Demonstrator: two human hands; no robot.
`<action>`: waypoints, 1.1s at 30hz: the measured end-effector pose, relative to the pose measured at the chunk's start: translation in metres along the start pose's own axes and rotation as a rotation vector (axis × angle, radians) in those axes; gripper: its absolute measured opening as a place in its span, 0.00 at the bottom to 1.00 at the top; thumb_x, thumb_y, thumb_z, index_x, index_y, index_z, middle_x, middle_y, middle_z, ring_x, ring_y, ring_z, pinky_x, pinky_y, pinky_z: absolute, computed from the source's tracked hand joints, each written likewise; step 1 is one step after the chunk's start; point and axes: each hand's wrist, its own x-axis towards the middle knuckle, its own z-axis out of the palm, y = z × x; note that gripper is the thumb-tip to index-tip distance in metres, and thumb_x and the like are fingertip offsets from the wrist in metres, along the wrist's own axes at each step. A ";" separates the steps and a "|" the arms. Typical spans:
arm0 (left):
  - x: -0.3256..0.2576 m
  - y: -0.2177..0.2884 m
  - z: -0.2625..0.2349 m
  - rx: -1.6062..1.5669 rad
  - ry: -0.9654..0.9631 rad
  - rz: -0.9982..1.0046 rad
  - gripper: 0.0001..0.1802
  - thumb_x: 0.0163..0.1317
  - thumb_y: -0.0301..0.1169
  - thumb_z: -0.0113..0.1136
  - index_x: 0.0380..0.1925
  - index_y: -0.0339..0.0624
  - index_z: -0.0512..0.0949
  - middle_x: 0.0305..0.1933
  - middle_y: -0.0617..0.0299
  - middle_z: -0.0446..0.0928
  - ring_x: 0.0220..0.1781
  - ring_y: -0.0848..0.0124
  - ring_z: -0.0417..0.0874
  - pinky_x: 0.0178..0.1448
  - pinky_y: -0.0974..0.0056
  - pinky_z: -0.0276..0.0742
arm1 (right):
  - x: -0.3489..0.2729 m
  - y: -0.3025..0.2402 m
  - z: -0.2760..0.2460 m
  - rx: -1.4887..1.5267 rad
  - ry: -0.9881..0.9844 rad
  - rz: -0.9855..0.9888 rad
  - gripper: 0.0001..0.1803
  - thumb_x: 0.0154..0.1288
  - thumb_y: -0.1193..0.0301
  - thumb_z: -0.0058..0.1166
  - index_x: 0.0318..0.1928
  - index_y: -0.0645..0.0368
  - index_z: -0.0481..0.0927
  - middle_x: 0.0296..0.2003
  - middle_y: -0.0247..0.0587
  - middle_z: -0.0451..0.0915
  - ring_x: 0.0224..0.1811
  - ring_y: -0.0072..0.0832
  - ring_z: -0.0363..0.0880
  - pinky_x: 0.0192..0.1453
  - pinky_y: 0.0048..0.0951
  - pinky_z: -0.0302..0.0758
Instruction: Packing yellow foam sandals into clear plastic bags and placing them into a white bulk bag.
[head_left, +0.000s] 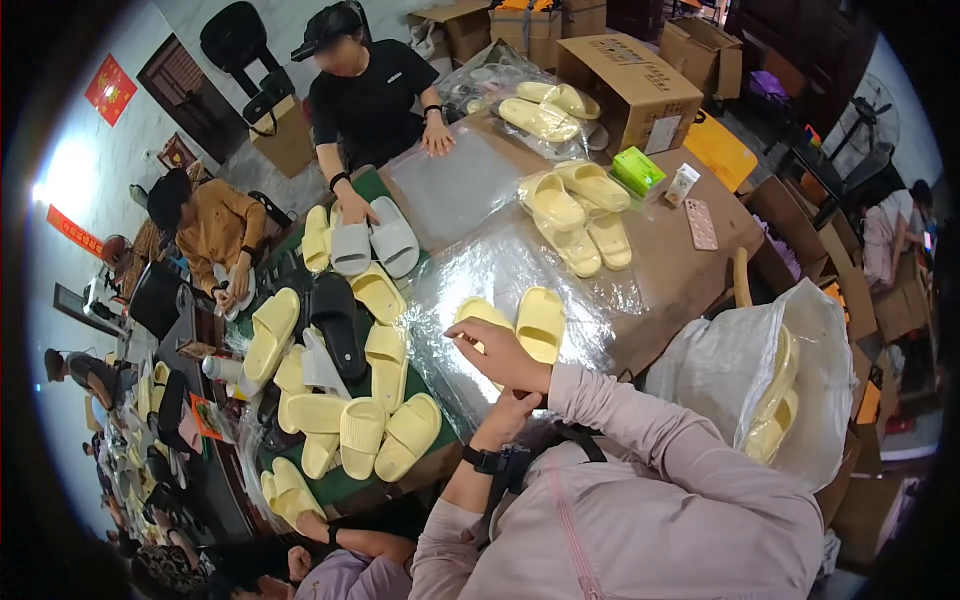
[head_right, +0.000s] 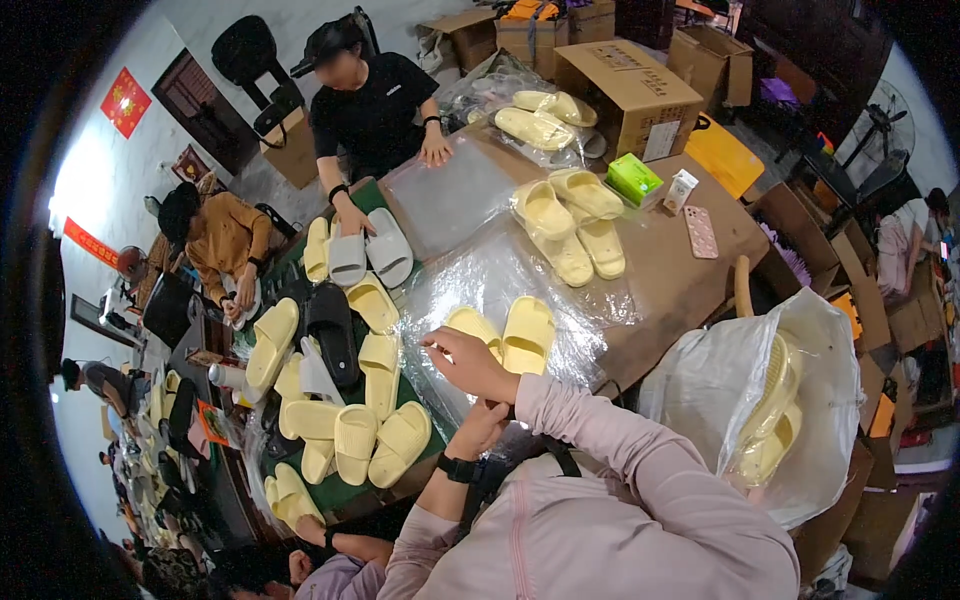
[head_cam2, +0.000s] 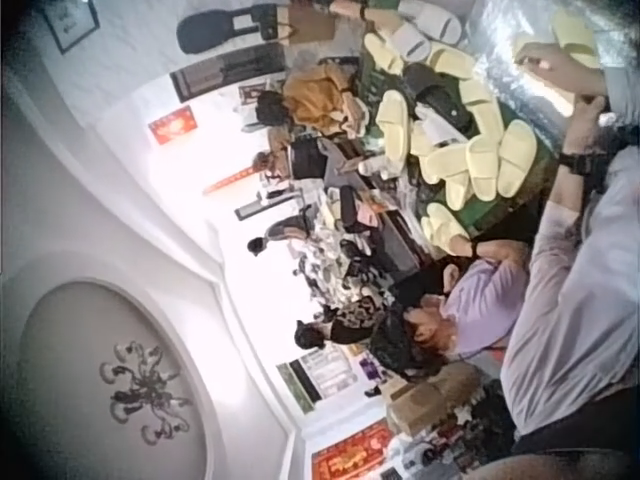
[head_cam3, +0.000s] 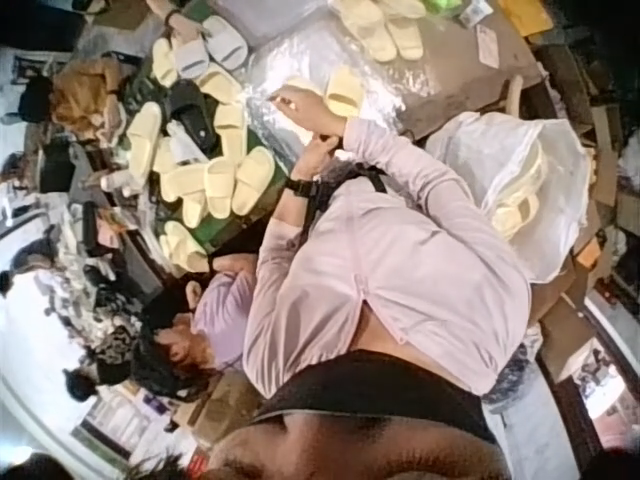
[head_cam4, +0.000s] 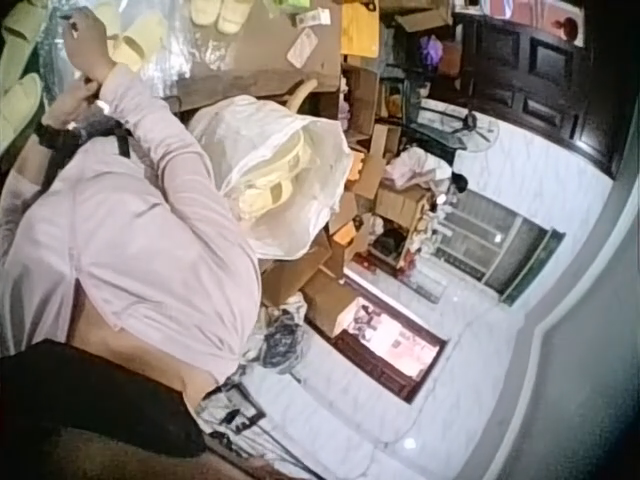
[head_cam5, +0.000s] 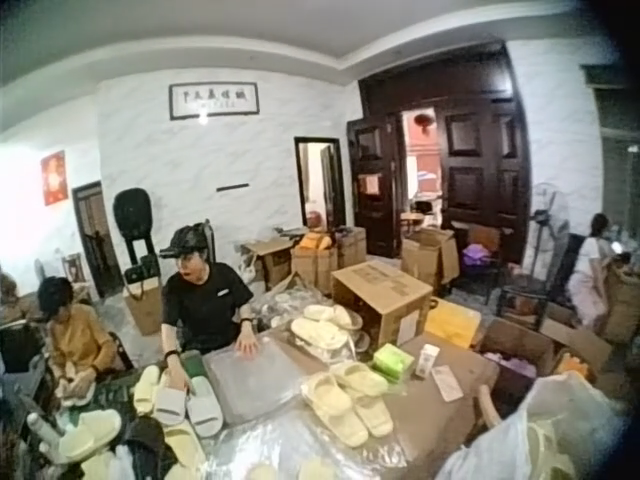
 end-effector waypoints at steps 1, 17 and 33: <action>-0.002 0.002 -0.003 0.068 0.002 -0.037 0.31 0.55 0.32 0.64 0.57 0.37 0.63 0.50 0.62 0.72 0.51 0.71 0.72 0.55 0.66 0.68 | 0.002 -0.003 0.001 0.000 -0.005 0.002 0.11 0.63 0.72 0.46 0.45 0.61 0.75 0.40 0.46 0.77 0.39 0.41 0.77 0.43 0.32 0.73; -0.007 0.061 -0.021 2.107 0.238 0.763 0.18 0.50 0.31 0.59 0.43 0.39 0.76 0.49 0.51 0.70 0.54 0.53 0.70 0.57 0.50 0.66 | -0.040 0.038 -0.025 -0.511 0.024 -0.164 0.12 0.55 0.74 0.51 0.42 0.61 0.75 0.36 0.44 0.76 0.39 0.39 0.75 0.43 0.37 0.72; -0.006 0.061 -0.031 1.876 0.280 0.989 0.15 0.53 0.25 0.54 0.43 0.41 0.75 0.49 0.50 0.71 0.52 0.52 0.70 0.53 0.51 0.66 | -0.097 0.021 0.051 0.139 -0.851 0.502 0.29 0.53 0.64 0.60 0.54 0.63 0.71 0.49 0.46 0.76 0.47 0.35 0.75 0.53 0.32 0.70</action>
